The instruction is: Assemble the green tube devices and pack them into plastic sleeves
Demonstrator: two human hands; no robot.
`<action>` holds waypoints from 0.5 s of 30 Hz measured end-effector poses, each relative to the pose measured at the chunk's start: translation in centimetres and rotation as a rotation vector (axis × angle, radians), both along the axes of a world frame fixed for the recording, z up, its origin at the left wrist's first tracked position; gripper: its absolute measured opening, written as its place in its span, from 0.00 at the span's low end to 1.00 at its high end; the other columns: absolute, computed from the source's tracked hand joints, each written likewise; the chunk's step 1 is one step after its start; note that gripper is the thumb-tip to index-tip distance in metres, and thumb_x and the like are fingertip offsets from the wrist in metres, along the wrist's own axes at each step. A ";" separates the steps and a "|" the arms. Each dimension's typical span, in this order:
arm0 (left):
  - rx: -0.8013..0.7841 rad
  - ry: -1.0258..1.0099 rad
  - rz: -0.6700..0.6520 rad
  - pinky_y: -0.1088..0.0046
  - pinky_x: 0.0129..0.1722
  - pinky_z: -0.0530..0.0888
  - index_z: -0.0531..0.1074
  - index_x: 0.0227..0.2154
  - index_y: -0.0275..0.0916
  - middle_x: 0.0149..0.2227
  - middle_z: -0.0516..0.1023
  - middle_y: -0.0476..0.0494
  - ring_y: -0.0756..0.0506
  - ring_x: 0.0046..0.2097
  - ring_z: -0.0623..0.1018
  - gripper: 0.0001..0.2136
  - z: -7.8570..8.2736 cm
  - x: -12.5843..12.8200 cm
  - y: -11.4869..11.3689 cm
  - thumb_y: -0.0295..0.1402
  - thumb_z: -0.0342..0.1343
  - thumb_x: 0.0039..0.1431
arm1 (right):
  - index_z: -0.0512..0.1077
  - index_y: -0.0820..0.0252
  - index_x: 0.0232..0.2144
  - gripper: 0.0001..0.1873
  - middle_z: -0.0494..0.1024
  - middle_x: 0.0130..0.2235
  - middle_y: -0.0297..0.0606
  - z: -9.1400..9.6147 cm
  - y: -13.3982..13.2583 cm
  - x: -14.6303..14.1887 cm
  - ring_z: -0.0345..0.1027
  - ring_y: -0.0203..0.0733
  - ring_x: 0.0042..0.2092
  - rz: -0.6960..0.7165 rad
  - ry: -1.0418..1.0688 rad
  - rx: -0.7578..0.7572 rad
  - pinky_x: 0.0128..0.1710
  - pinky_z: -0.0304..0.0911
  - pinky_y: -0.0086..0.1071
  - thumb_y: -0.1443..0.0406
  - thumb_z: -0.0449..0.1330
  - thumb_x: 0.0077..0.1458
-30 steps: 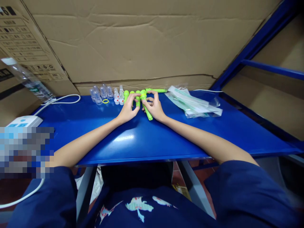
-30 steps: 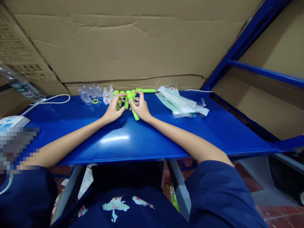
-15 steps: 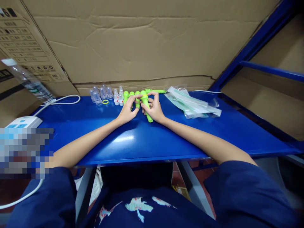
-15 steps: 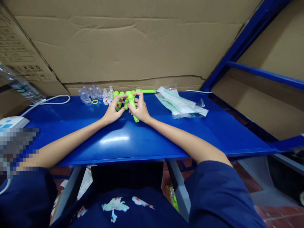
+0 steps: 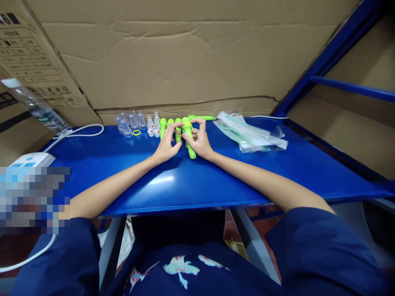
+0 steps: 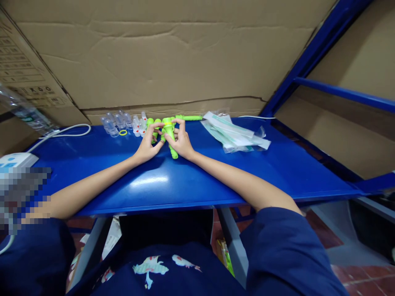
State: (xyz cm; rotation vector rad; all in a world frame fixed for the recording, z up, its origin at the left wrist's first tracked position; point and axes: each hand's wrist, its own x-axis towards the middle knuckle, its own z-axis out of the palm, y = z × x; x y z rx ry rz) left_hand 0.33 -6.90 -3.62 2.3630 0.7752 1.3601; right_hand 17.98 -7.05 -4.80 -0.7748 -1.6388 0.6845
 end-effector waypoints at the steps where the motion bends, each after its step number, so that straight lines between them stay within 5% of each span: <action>1: -0.004 0.001 -0.001 0.66 0.41 0.76 0.63 0.60 0.46 0.57 0.72 0.37 0.43 0.49 0.76 0.26 0.0 0.0 0.0 0.24 0.55 0.60 | 0.52 0.47 0.51 0.30 0.81 0.37 0.31 0.0 0.0 0.0 0.74 0.38 0.26 0.001 -0.001 0.004 0.22 0.69 0.32 0.46 0.64 0.61; 15: -0.024 0.082 -0.040 0.69 0.41 0.76 0.63 0.64 0.43 0.61 0.72 0.35 0.43 0.49 0.76 0.31 0.8 -0.2 0.1 0.23 0.54 0.56 | 0.60 0.48 0.55 0.27 0.79 0.33 0.30 0.3 -0.3 0.3 0.73 0.39 0.24 -0.048 -0.004 0.003 0.24 0.72 0.34 0.45 0.62 0.63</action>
